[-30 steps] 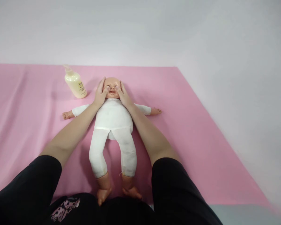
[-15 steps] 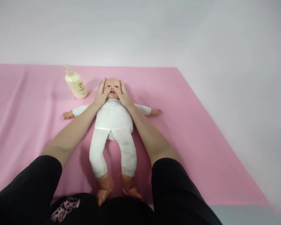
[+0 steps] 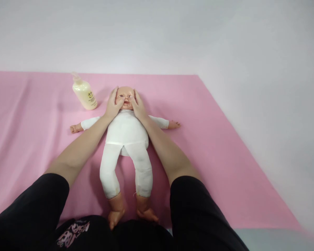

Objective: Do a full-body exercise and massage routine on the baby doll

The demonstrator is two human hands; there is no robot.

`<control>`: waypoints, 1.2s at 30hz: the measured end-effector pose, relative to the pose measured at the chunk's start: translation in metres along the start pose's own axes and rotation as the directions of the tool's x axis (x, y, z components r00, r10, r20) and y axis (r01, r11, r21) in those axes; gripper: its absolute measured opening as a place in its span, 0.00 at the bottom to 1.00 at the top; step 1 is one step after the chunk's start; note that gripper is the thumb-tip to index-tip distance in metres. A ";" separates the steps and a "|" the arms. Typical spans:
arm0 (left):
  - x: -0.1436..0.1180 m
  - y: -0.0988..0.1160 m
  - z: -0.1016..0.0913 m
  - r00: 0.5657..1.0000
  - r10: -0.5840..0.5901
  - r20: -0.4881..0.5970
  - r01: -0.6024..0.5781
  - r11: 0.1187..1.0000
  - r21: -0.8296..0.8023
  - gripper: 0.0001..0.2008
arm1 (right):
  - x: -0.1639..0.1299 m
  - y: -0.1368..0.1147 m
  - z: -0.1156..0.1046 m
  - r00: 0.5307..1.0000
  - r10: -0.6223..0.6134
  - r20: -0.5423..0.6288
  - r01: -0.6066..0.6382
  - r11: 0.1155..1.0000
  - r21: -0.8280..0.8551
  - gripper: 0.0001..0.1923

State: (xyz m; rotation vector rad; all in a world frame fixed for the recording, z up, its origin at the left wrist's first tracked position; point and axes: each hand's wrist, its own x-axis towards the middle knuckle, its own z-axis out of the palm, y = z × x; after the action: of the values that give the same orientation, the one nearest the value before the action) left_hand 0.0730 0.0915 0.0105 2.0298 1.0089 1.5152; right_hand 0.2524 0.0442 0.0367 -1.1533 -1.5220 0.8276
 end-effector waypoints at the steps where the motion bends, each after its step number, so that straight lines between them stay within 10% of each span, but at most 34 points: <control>1: 0.000 0.002 0.000 1.000 -0.001 -0.002 0.001 1.000 0.008 0.47 | 0.001 0.000 0.000 1.000 0.000 -0.002 0.000 1.000 -0.006 0.52; 36: 0.003 -0.005 0.003 0.993 -0.100 -0.071 0.086 0.981 -0.174 0.42 | 0.002 -0.001 -0.001 0.999 0.011 -0.045 -0.008 0.997 0.077 0.46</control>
State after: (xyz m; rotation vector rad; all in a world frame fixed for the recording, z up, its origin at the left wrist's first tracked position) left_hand 0.0744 0.0967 0.0081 1.7939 0.9544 1.5858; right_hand 0.2528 0.0457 0.0379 -1.1169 -1.4363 0.8533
